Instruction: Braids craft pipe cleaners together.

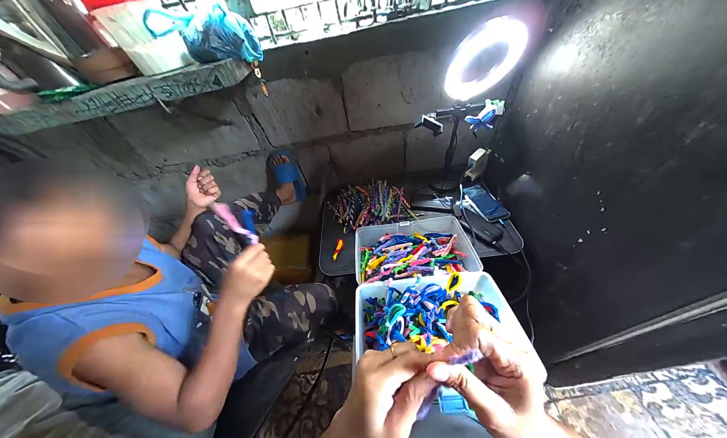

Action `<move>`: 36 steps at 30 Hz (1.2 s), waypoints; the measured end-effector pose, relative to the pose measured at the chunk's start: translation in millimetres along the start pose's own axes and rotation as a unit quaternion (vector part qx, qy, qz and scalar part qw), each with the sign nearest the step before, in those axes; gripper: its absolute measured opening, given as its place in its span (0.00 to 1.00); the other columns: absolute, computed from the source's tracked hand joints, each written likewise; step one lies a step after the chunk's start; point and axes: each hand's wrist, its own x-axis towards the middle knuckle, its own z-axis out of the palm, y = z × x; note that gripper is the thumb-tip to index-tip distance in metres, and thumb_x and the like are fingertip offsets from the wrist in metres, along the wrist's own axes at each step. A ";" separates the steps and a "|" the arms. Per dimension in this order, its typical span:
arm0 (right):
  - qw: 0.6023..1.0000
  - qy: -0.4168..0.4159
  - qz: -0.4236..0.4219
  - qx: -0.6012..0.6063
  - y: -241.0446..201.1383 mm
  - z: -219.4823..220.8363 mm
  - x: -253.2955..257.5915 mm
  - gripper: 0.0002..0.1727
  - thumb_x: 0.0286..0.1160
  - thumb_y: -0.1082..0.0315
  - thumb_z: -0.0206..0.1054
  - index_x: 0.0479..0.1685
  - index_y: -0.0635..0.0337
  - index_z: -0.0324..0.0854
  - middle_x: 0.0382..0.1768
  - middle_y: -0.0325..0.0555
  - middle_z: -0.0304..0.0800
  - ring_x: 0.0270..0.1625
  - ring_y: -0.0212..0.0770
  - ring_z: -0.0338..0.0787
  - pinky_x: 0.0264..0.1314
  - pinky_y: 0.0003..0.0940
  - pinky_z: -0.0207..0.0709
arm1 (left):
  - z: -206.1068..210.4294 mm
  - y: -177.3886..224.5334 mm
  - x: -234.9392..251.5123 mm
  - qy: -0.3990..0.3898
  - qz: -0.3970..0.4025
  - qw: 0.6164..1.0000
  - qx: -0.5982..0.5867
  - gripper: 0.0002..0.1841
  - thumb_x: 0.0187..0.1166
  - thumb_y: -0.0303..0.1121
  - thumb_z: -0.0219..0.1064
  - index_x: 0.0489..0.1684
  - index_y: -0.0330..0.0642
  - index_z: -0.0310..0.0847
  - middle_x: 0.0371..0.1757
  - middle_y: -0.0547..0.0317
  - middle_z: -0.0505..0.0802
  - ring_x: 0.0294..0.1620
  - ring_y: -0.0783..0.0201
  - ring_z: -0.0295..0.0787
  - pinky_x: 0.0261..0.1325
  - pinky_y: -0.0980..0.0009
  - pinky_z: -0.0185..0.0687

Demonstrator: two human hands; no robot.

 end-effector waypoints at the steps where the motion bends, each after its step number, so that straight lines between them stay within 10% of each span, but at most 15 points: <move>1: 0.999 -0.022 0.015 0.024 -2.5 -2.4 2.8 0.17 0.80 0.53 0.71 0.31 0.54 0.76 0.32 0.32 0.73 0.42 0.17 0.74 0.49 0.09 0.65 | -4.7 1.5 0.6 -0.036 -0.037 0.993 -0.106 0.18 0.93 0.39 0.53 0.38 0.35 0.81 0.30 0.64 0.86 0.32 0.89 0.78 0.39 0.94 0.73; 6: 0.958 -0.193 0.052 0.205 -0.7 -15.8 20.3 0.15 0.77 0.57 0.74 0.42 0.60 0.82 0.42 0.37 0.83 0.53 0.21 0.80 0.57 0.13 0.72 | -10.1 -4.6 3.3 -0.168 -0.182 0.826 -0.506 0.13 0.90 0.40 0.57 0.39 0.49 0.88 0.30 0.82 0.89 0.30 0.96 0.75 0.33 0.96 0.65; 11: 0.933 -0.231 0.009 0.277 10.9 -24.7 24.0 0.10 0.79 0.63 0.73 0.41 0.62 0.86 0.42 0.41 0.87 0.53 0.25 0.83 0.58 0.19 0.74 | -5.9 -10.6 2.5 -0.207 -0.194 0.736 -0.614 0.12 0.90 0.37 0.59 0.44 0.52 0.91 0.36 0.81 0.93 0.31 0.96 0.79 0.32 0.96 0.67; 16: 0.953 -0.187 -0.012 0.239 8.8 -27.5 18.8 0.11 0.81 0.62 0.70 0.36 0.62 0.84 0.38 0.41 0.84 0.51 0.27 0.82 0.58 0.21 0.72 | 0.3 -10.3 5.3 -0.216 -0.185 0.763 -0.580 0.12 0.91 0.38 0.58 0.47 0.47 0.89 0.36 0.78 0.93 0.31 0.97 0.76 0.32 0.97 0.63; 23: 0.999 -0.050 0.000 0.013 2.2 -22.2 7.0 0.08 0.85 0.65 0.63 0.38 0.57 0.76 0.40 0.39 0.77 0.51 0.23 0.78 0.58 0.14 0.71 | 6.4 -7.8 12.0 -0.021 -0.024 0.999 -0.005 0.16 0.92 0.35 0.56 0.38 0.32 0.82 0.31 0.58 0.85 0.34 0.84 0.81 0.42 0.91 0.76; 26: 0.997 -0.019 0.060 0.041 8.5 -19.4 5.4 0.08 0.86 0.63 0.63 0.39 0.56 0.77 0.40 0.35 0.81 0.47 0.19 0.80 0.51 0.12 0.74 | 12.8 -8.7 16.4 0.010 -0.014 0.995 0.100 0.16 0.91 0.33 0.56 0.36 0.29 0.83 0.28 0.54 0.84 0.32 0.79 0.80 0.40 0.89 0.75; 31: 0.939 -0.104 0.146 0.293 30.2 -32.4 13.2 0.09 0.87 0.60 0.63 0.52 0.47 0.88 0.53 0.24 0.88 0.53 0.17 0.86 0.56 0.15 0.81 | 5.3 -12.3 30.9 -0.087 -0.223 0.909 -0.341 0.12 0.91 0.34 0.55 0.38 0.49 0.86 0.29 0.85 0.84 0.27 0.95 0.74 0.28 0.94 0.67; 34: 0.934 -0.103 0.114 0.323 38.7 -33.5 13.4 0.07 0.83 0.64 0.68 0.49 0.49 0.91 0.50 0.25 0.90 0.55 0.18 0.86 0.59 0.16 0.79 | 3.9 -17.8 34.1 -0.128 -0.263 0.839 -0.459 0.12 0.90 0.36 0.58 0.38 0.51 0.88 0.29 0.86 0.86 0.27 0.94 0.75 0.27 0.94 0.67; 36: 0.945 -0.073 0.113 0.299 39.0 -32.3 11.8 0.05 0.81 0.65 0.70 0.44 0.49 0.92 0.45 0.24 0.90 0.52 0.18 0.86 0.57 0.16 0.79 | 4.2 -19.5 33.8 -0.128 -0.250 0.861 -0.425 0.12 0.90 0.36 0.58 0.39 0.48 0.87 0.29 0.85 0.86 0.27 0.95 0.73 0.27 0.94 0.65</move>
